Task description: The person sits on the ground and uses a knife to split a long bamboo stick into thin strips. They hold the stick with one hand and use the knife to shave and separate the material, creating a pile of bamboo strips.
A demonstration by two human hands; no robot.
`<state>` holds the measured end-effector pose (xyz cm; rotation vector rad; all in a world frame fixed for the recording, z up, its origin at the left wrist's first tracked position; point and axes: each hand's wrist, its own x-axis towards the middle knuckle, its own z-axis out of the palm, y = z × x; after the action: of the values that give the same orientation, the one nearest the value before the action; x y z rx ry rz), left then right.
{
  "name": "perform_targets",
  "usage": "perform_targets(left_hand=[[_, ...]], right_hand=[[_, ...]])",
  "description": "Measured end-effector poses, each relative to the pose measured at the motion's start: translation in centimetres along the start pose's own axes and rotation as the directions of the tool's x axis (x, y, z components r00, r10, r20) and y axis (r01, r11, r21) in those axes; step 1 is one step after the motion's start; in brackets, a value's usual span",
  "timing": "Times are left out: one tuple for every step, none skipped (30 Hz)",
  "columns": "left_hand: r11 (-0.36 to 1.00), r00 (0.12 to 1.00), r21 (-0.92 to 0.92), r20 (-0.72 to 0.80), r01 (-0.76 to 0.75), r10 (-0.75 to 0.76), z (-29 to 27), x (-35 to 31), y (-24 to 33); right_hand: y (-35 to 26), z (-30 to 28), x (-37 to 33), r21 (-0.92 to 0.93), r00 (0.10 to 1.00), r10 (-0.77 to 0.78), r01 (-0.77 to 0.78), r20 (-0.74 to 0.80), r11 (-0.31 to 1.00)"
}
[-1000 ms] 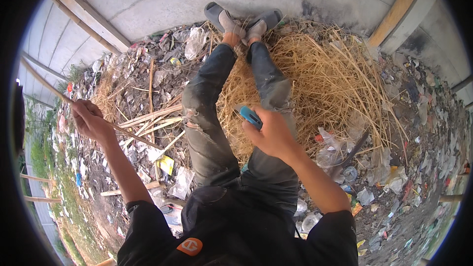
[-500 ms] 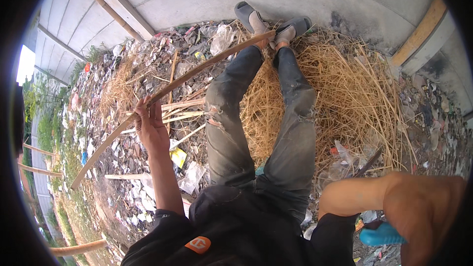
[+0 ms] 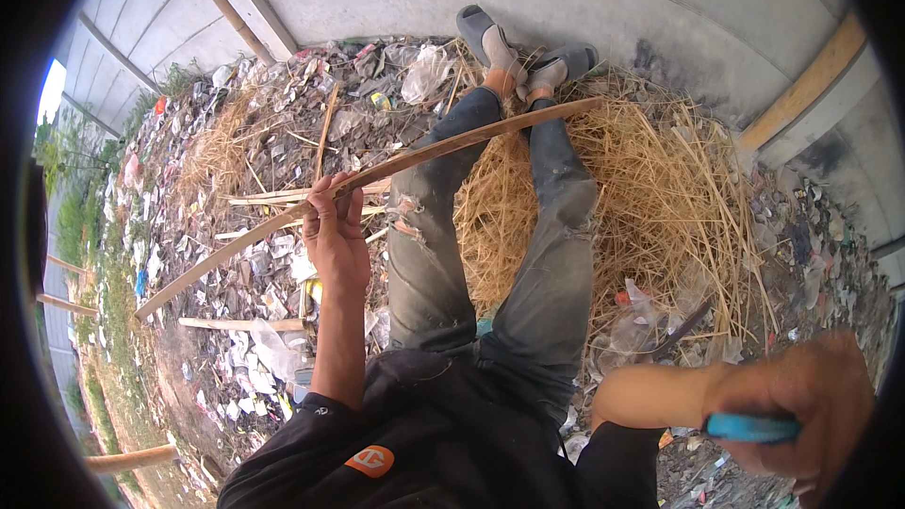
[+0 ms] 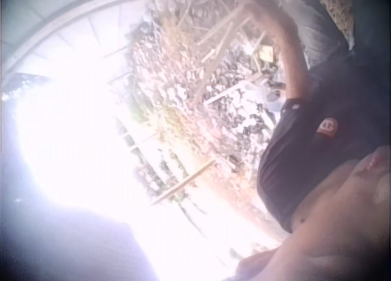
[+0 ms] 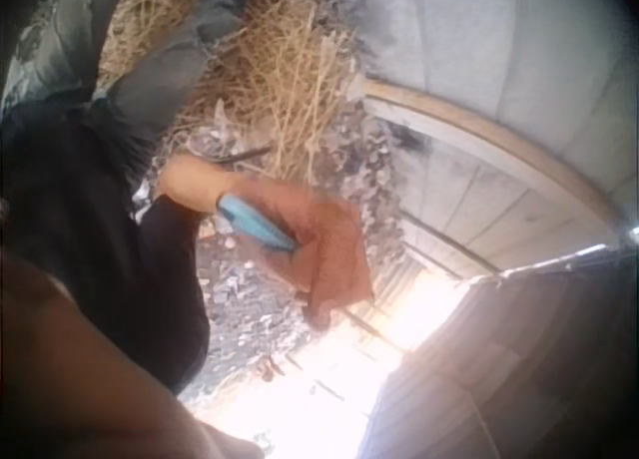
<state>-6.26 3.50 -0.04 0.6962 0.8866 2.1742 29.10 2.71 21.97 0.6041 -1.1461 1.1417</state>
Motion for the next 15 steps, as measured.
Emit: perform_targets(left_hand=[[1.0, 1.0, -0.015, -0.014, 0.015, -0.016, 0.5, -0.5, -0.1], [1.0, 1.0, 0.002, -0.008, 0.009, -0.009, 0.4, -1.0, -0.1], [1.0, 1.0, -0.018, 0.014, 0.017, -0.017, 0.8, -1.6, -0.6], [0.998, 0.999, -0.054, 0.018, 0.032, -0.031, 1.1, -2.3, -1.2], [0.994, 0.998, -0.092, 0.028, 0.054, -0.051, 2.0, -3.0, -1.6], [0.989, 0.997, -0.129, 0.023, 0.072, -0.07, 2.7, -3.7, -2.2], [0.983, 0.994, -0.146, 0.016, 0.112, -0.111, 3.4, -4.4, -2.6], [0.979, 0.991, -0.151, 0.028, 0.135, -0.133, 3.6, -5.0, -3.2], [0.975, 0.987, -0.157, 0.04, 0.16, -0.155, 3.9, -5.6, -3.5], [0.971, 0.985, -0.167, 0.056, 0.173, -0.166, 4.2, -6.1, -3.7], [0.967, 0.982, -0.177, 0.072, 0.186, -0.175, 4.5, -6.6, -4.0], [0.962, 0.979, -0.186, 0.087, 0.198, -0.185, 4.7, -6.9, -4.1], [0.958, 0.975, -0.188, 0.104, 0.215, -0.198, 4.6, -7.2, -4.3], [0.954, 0.97, -0.19, 0.12, 0.23, -0.21, 4.3, -7.5, -4.6], [0.95, 0.965, -0.192, 0.136, 0.246, -0.222, 4.2, -7.7, -4.8]], right_hand=[[1.7, -0.9, -1.1, -0.052, 0.981, 0.078, -0.088, -0.176, 0.995], [4.3, -2.0, -3.1, -0.085, 0.915, 0.187, -0.231, -0.359, 0.969], [6.6, -3.3, -5.5, -0.151, 0.79, 0.366, -0.492, -0.492, 0.857], [9.1, -4.5, -8.3, -0.163, 0.593, 0.5, -0.732, -0.632, 0.662], [11.2, -5.1, -10.2, -0.162, 0.449, 0.547, -0.855, -0.706, 0.493], [13.1, -5.9, -11.8, -0.26, 0.397, 0.593, -0.916, -0.701, 0.305], [14.4, -6.4, -13.2, -0.361, 0.407, 0.595, -0.91, -0.694, 0.202], [15.5, -6.6, -14.2, -0.366, 0.378, 0.601, -0.919, -0.705, 0.148], [16.1, -6.9, -14.9, -0.284, 0.363, 0.611, -0.932, -0.704, 0.226], [16.6, -7.0, -15.2, -0.195, 0.346, 0.62, -0.934, -0.704, 0.3], [17.0, -7.1, -15.4, -0.104, 0.332, 0.631, -0.923, -0.701, 0.37], [17.3, -7.3, -15.3, -0.091, 0.334, 0.599, -0.913, -0.728, 0.398], [17.5, -7.4, -15.1, -0.087, 0.322, 0.581, -0.915, -0.748, 0.395], [17.7, -7.5, -14.9, -0.082, 0.309, 0.562, -0.916, -0.767, 0.392], [17.8, -7.7, -14.8, -0.077, 0.296, 0.544, -0.918, -0.786, 0.389]])
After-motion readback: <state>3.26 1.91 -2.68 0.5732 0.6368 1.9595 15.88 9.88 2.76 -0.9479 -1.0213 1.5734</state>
